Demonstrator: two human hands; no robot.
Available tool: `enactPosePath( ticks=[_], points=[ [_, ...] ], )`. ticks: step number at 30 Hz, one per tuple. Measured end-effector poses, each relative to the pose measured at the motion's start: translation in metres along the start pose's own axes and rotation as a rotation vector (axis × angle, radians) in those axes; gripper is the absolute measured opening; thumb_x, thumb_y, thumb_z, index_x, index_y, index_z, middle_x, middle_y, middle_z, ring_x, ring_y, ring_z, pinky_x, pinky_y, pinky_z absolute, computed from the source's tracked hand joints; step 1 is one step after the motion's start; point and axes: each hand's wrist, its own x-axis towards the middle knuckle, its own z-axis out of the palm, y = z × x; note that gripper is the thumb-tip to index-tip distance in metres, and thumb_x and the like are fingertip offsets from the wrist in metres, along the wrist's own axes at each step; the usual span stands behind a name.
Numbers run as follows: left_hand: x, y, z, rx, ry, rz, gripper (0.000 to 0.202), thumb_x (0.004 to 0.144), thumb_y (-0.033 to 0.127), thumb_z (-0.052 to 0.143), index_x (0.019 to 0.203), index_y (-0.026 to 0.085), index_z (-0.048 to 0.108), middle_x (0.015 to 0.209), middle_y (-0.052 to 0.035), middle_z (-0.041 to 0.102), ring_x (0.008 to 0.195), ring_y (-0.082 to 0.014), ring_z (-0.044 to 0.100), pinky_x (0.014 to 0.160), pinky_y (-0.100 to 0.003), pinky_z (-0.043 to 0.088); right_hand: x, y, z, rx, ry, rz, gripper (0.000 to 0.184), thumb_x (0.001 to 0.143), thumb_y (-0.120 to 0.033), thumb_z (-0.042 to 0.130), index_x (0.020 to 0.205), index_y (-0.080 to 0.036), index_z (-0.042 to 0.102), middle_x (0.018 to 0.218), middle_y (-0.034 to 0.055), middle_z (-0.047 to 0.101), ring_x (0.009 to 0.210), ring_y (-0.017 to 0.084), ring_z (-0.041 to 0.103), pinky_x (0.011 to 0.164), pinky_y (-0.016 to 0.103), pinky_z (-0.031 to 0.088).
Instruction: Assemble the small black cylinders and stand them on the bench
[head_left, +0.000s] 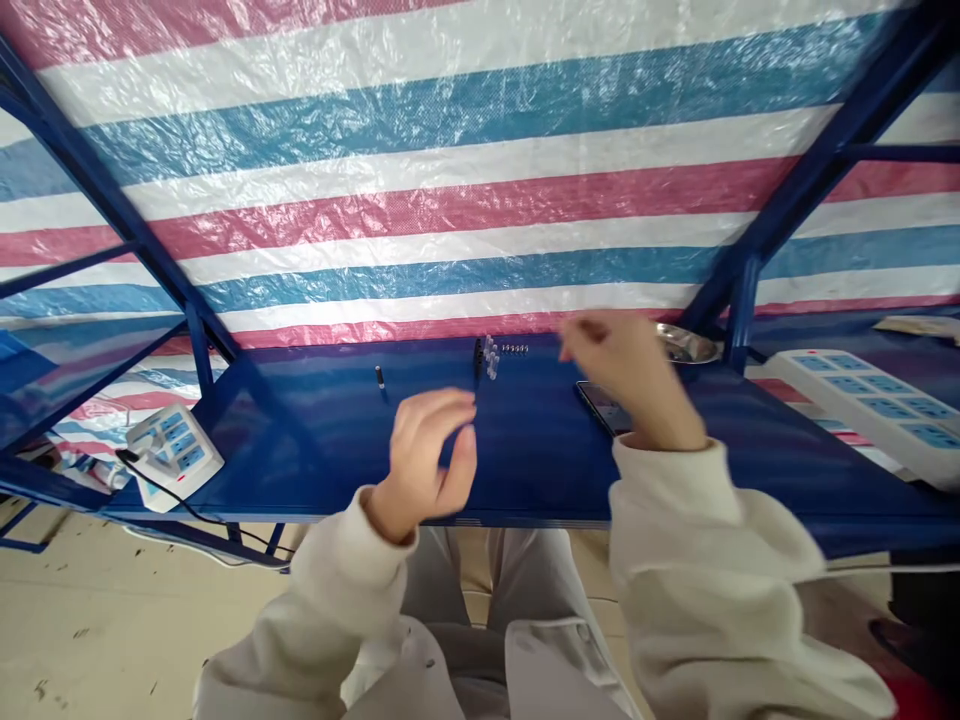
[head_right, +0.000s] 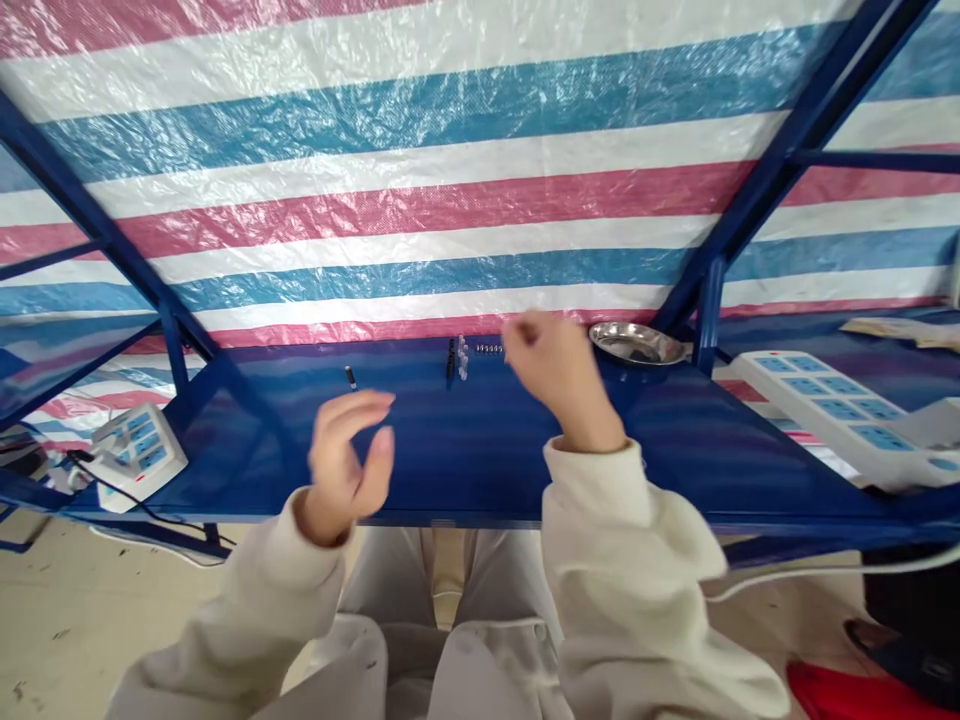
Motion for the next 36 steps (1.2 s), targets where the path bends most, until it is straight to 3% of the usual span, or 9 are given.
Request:
enactPosePath(
  ticks=[2, 4, 8, 12, 19, 23, 26, 30, 36],
  points=[
    [0.011, -0.019, 0.024, 0.041, -0.055, -0.063, 0.033, 0.091, 0.022, 0.038, 0.123, 0.020, 0.047, 0.118, -0.0114, 0.056, 0.112, -0.0222, 0.051, 0.097, -0.043, 0.041, 0.005, 0.026, 0.032, -0.241, -0.337, 0.131, 0.012, 0.075, -0.023, 0.063, 0.064, -0.019, 0.066, 0.055, 0.0007, 0.061, 0.054, 0.014, 0.058, 0.059, 0.027, 0.044],
    [0.019, -0.043, 0.053, 0.099, -0.190, -0.176, 0.043, 0.090, 0.019, 0.033, 0.133, 0.018, 0.037, 0.123, -0.0137, 0.052, 0.114, -0.0235, 0.049, 0.099, -0.044, 0.039, 0.007, 0.053, 0.064, -0.357, -0.560, 0.244, 0.010, 0.074, -0.026, 0.065, 0.073, -0.017, 0.068, 0.066, 0.0051, 0.067, 0.062, 0.017, 0.062, 0.060, 0.027, 0.045],
    [0.020, -0.081, 0.104, 0.198, -0.489, -0.351, 0.062, 0.085, 0.014, 0.036, 0.145, 0.020, 0.018, 0.128, -0.0136, 0.047, 0.113, -0.0247, 0.047, 0.093, -0.042, 0.041, 0.004, 0.080, 0.109, -0.488, -0.557, 0.343, 0.031, 0.074, -0.032, 0.065, 0.099, -0.013, 0.067, 0.098, 0.0131, 0.069, 0.091, 0.024, 0.064, 0.072, 0.028, 0.045],
    [0.016, -0.092, 0.129, 0.278, -0.614, -0.444, 0.067, 0.085, 0.014, 0.036, 0.146, 0.023, 0.012, 0.132, -0.0142, 0.042, 0.112, -0.0260, 0.046, 0.089, -0.041, 0.042, -0.002, 0.084, 0.128, -0.476, -0.504, 0.369, 0.034, 0.079, -0.034, 0.059, 0.108, -0.015, 0.064, 0.108, 0.0130, 0.066, 0.102, 0.024, 0.061, 0.078, 0.029, 0.044],
    [0.018, -0.095, 0.145, 0.355, -0.651, -0.395, 0.064, 0.086, 0.013, 0.034, 0.146, 0.024, 0.016, 0.132, -0.0145, 0.042, 0.112, -0.0265, 0.045, 0.087, -0.040, 0.041, -0.006, 0.088, 0.139, -0.465, -0.434, 0.340, 0.034, 0.083, -0.035, 0.055, 0.110, -0.016, 0.063, 0.107, 0.0117, 0.066, 0.101, 0.022, 0.060, 0.079, 0.028, 0.044],
    [0.020, -0.096, 0.149, 0.388, -0.677, -0.372, 0.058, 0.086, 0.013, 0.034, 0.143, 0.021, 0.027, 0.133, -0.0157, 0.043, 0.112, -0.0273, 0.046, 0.086, -0.041, 0.041, -0.007, 0.088, 0.142, -0.474, -0.415, 0.345, 0.032, 0.084, -0.036, 0.053, 0.109, -0.018, 0.063, 0.106, 0.0099, 0.066, 0.100, 0.022, 0.060, 0.077, 0.028, 0.043],
    [0.022, -0.097, 0.150, 0.406, -0.635, -0.345, 0.048, 0.088, 0.013, 0.032, 0.136, 0.016, 0.039, 0.122, -0.0163, 0.051, 0.108, -0.0262, 0.049, 0.084, -0.039, 0.042, -0.007, 0.088, 0.143, -0.472, -0.397, 0.350, 0.032, 0.084, -0.036, 0.052, 0.108, -0.018, 0.063, 0.105, 0.0093, 0.066, 0.099, 0.022, 0.060, 0.078, 0.029, 0.043],
    [0.026, -0.099, 0.147, 0.409, -0.591, -0.335, 0.035, 0.090, 0.014, 0.032, 0.114, 0.014, 0.058, 0.105, -0.0134, 0.062, 0.099, -0.0233, 0.055, 0.084, -0.036, 0.042, -0.007, 0.088, 0.145, -0.468, -0.384, 0.351, 0.030, 0.083, -0.036, 0.053, 0.106, -0.019, 0.064, 0.104, 0.0086, 0.067, 0.099, 0.022, 0.060, 0.079, 0.030, 0.042],
    [0.027, -0.096, 0.127, 0.320, -0.455, -0.379, 0.026, 0.090, 0.018, 0.041, 0.101, 0.016, 0.064, 0.099, -0.0095, 0.066, 0.093, -0.0206, 0.060, 0.083, -0.033, 0.045, -0.007, 0.087, 0.145, -0.428, -0.356, 0.376, 0.027, 0.083, -0.036, 0.054, 0.102, -0.021, 0.065, 0.102, 0.0061, 0.068, 0.099, 0.022, 0.059, 0.080, 0.031, 0.041]
  ],
)
